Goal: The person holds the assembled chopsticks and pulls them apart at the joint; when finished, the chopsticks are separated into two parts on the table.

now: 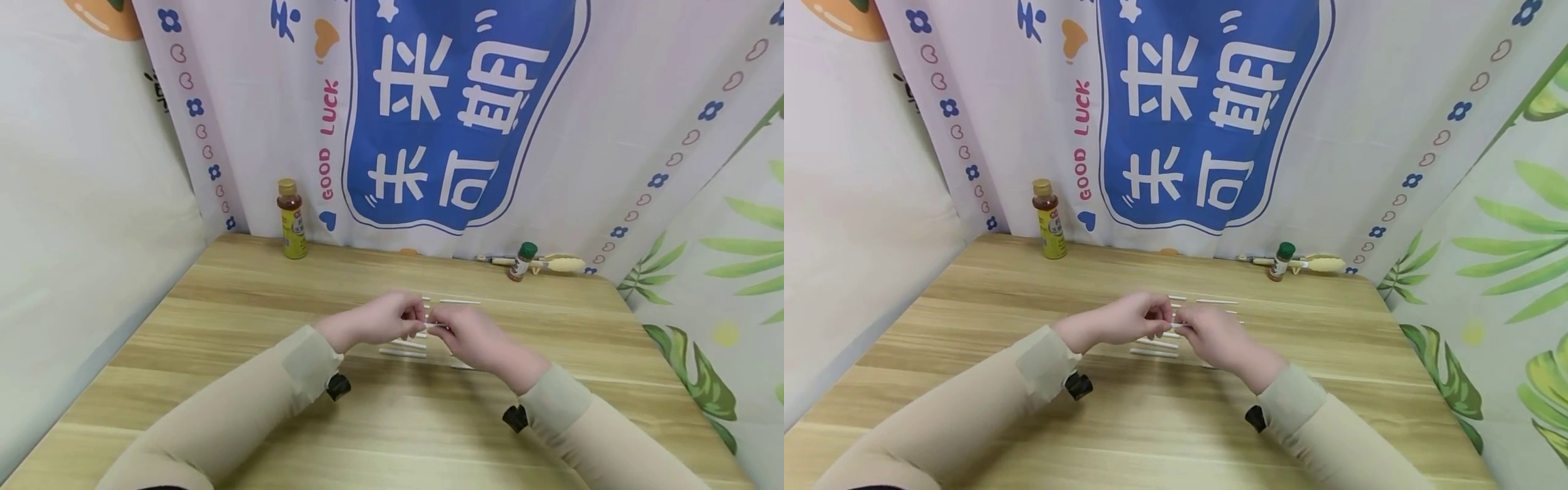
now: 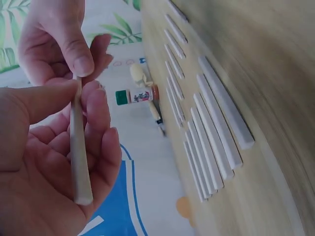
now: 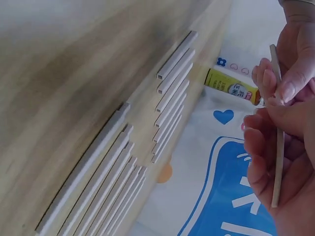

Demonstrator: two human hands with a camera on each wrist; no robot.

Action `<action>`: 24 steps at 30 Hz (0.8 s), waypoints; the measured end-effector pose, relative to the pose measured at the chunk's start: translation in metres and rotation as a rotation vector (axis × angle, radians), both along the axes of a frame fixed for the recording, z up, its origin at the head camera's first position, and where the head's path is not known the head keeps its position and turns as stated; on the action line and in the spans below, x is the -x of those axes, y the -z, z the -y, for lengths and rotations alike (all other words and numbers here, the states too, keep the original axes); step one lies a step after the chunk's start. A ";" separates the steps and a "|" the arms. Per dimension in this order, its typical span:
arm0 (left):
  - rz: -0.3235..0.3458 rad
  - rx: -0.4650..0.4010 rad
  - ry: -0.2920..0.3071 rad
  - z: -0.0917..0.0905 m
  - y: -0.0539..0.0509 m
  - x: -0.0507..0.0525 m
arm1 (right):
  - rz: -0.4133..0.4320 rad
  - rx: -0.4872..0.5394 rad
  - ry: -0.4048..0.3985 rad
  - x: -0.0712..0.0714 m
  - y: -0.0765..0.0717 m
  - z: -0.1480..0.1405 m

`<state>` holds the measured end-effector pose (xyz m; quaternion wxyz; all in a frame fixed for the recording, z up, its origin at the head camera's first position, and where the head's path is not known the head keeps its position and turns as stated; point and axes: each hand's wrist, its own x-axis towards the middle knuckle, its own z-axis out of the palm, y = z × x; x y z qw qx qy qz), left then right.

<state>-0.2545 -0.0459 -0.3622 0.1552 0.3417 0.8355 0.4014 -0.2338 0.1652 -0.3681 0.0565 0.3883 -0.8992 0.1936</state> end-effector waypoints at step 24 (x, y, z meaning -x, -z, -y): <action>-0.194 0.073 0.132 -0.001 0.008 -0.025 | -0.120 0.034 -0.075 -0.025 0.010 -0.006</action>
